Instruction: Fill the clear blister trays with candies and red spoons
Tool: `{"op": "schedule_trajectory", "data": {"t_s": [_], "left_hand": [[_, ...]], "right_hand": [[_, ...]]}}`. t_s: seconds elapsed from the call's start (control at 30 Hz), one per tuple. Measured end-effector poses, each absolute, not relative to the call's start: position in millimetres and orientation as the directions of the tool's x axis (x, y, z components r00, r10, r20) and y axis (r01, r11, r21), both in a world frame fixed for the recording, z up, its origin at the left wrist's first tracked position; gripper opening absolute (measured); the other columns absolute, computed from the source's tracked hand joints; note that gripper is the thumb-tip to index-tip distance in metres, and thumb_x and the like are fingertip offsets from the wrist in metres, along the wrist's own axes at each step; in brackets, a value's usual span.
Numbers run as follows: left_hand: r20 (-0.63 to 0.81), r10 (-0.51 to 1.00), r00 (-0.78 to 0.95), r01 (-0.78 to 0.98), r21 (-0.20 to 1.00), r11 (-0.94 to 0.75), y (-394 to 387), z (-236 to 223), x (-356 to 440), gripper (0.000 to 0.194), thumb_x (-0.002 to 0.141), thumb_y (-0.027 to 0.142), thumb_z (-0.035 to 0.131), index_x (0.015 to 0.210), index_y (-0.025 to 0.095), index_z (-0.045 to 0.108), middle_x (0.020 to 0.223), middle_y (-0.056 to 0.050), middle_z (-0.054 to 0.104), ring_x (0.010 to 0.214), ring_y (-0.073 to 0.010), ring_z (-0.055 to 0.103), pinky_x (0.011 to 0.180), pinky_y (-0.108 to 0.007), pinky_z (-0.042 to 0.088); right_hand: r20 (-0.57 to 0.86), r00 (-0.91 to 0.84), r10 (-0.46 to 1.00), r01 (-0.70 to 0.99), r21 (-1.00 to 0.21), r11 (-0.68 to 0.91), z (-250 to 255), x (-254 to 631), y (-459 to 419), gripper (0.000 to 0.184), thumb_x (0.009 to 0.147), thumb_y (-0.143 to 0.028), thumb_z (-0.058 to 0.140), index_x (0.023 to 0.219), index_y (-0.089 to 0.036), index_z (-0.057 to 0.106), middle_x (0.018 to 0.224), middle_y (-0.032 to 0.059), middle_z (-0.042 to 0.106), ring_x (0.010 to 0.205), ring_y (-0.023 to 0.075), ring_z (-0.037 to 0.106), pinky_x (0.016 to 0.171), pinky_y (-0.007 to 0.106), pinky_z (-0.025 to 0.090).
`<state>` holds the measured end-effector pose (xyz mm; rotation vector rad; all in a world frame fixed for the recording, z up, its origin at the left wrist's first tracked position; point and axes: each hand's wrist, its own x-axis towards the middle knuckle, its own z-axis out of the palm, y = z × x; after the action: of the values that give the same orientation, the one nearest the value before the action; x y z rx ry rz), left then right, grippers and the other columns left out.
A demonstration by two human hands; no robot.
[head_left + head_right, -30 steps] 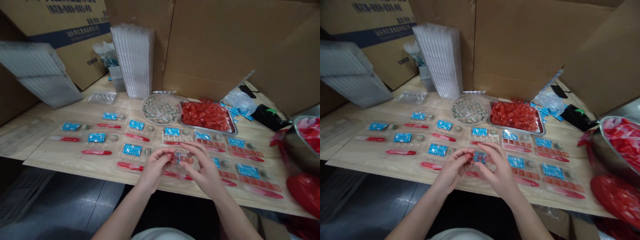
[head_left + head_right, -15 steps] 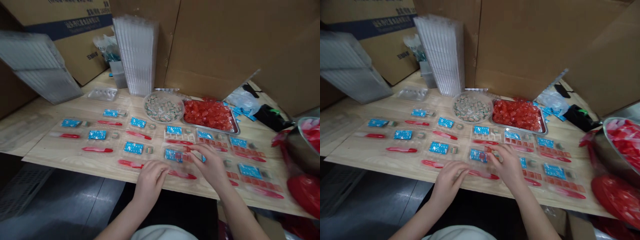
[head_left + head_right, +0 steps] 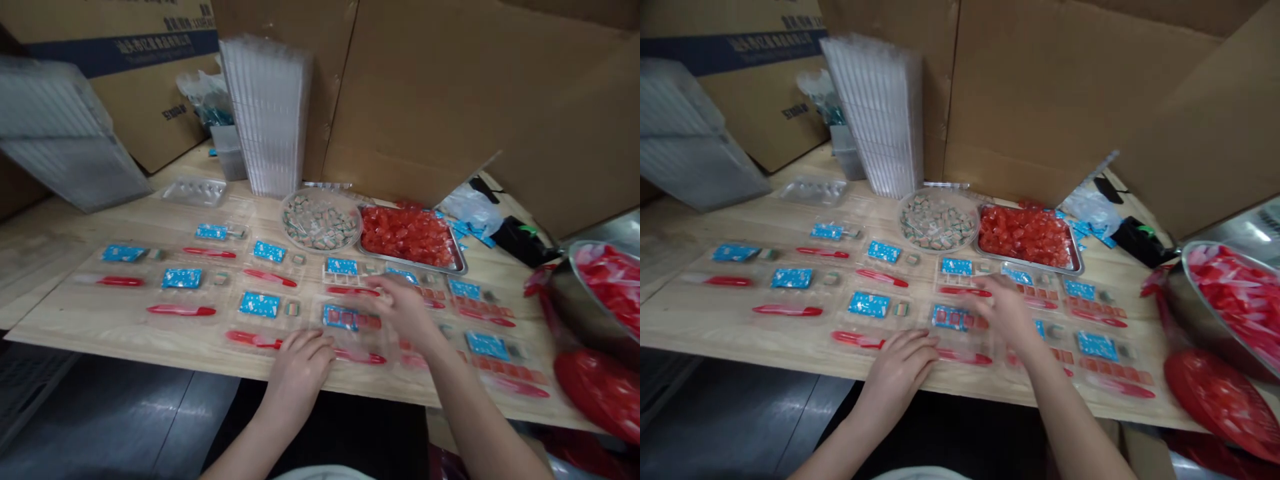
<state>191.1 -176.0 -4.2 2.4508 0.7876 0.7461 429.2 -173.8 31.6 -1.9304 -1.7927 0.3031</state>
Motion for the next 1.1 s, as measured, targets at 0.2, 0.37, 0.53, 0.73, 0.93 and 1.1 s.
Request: {"op": "schedule_trajectory", "data": {"t_s": [0.2, 0.37, 0.53, 0.73, 0.93, 1.1], "left_hand": [[0.363, 0.616, 0.699, 0.367, 0.558, -0.745, -178.7, 0.1, 196.6, 0.013, 0.085, 0.012, 0.054, 0.084, 0.021, 0.064, 0.101, -0.002, 0.071, 0.100, -0.0225, 0.062, 0.086, -0.041, 0.048], [0.339, 0.665, 0.666, 0.355, 0.640, -0.682, -181.1, 7.9, 194.0, 0.018, 0.084, 0.011, 0.053, 0.093, 0.022, 0.064, 0.104, -0.004, 0.069, 0.105, -0.0237, 0.060, 0.093, -0.044, 0.044], [0.056, 0.867, 0.494, 0.145, 0.979, -0.146, -171.9, 27.9, 205.5, 0.019, 0.089, 0.023, 0.051, 0.106, 0.023, 0.061, 0.105, -0.005, 0.067, 0.100, -0.0182, 0.061, 0.090, -0.033, 0.046], [-0.400, 0.644, 0.652, -0.306, 0.639, 0.706, -160.2, 38.2, 228.0, 0.020, 0.083, 0.035, 0.061, 0.082, 0.015, 0.058, 0.077, -0.001, 0.064, 0.073, -0.0096, 0.063, 0.070, -0.020, 0.048], [-0.425, 0.530, 0.734, -0.324, 0.467, 0.823, -169.9, 32.9, 213.1, 0.021, 0.081, 0.030, 0.065, 0.092, 0.014, 0.057, 0.084, -0.002, 0.063, 0.071, -0.0074, 0.061, 0.069, -0.018, 0.048], [-0.359, 0.620, 0.698, -0.374, 0.555, 0.743, -171.9, 30.5, 201.4, 0.022, 0.076, 0.026, 0.071, 0.077, 0.014, 0.052, 0.075, 0.001, 0.061, 0.068, -0.0065, 0.059, 0.066, -0.017, 0.045]], "right_hand": [[0.223, 0.461, 0.859, 0.820, -0.477, -0.316, 17.4, 511.7, -123.7, 0.007, 0.078, -0.019, 0.056, 0.084, -0.017, 0.060, 0.084, 0.0097, 0.064, 0.082, 0.0211, 0.058, 0.076, 0.034, 0.042], [0.218, 0.559, 0.800, 0.718, -0.609, -0.337, 11.9, 509.5, -94.3, 0.007, 0.076, -0.020, 0.057, 0.082, -0.019, 0.054, 0.079, 0.0064, 0.062, 0.079, 0.0212, 0.059, 0.074, 0.036, 0.045], [0.040, 0.360, 0.932, 0.446, -0.885, -0.135, 46.0, 452.1, -139.9, 0.023, 0.076, -0.032, 0.064, 0.095, -0.020, 0.057, 0.083, 0.0036, 0.066, 0.074, 0.0167, 0.063, 0.063, 0.029, 0.050], [-0.135, 0.023, 0.991, -0.007, -0.991, -0.134, 63.5, 388.9, -191.3, 0.016, 0.075, -0.027, 0.069, 0.088, -0.020, 0.062, 0.084, 0.0015, 0.067, 0.076, 0.0124, 0.063, 0.069, 0.025, 0.052], [-0.197, -0.081, 0.977, -0.104, -0.973, -0.205, 47.2, 381.7, -198.4, 0.020, 0.076, -0.024, 0.069, 0.092, -0.021, 0.059, 0.085, -0.0003, 0.064, 0.076, 0.0102, 0.062, 0.067, 0.022, 0.051], [-0.151, -0.100, 0.983, 0.067, -0.987, -0.145, 51.0, 369.4, -211.7, 0.018, 0.081, -0.024, 0.062, 0.098, -0.022, 0.057, 0.089, 0.0019, 0.063, 0.079, 0.0122, 0.062, 0.071, 0.025, 0.052]]}}
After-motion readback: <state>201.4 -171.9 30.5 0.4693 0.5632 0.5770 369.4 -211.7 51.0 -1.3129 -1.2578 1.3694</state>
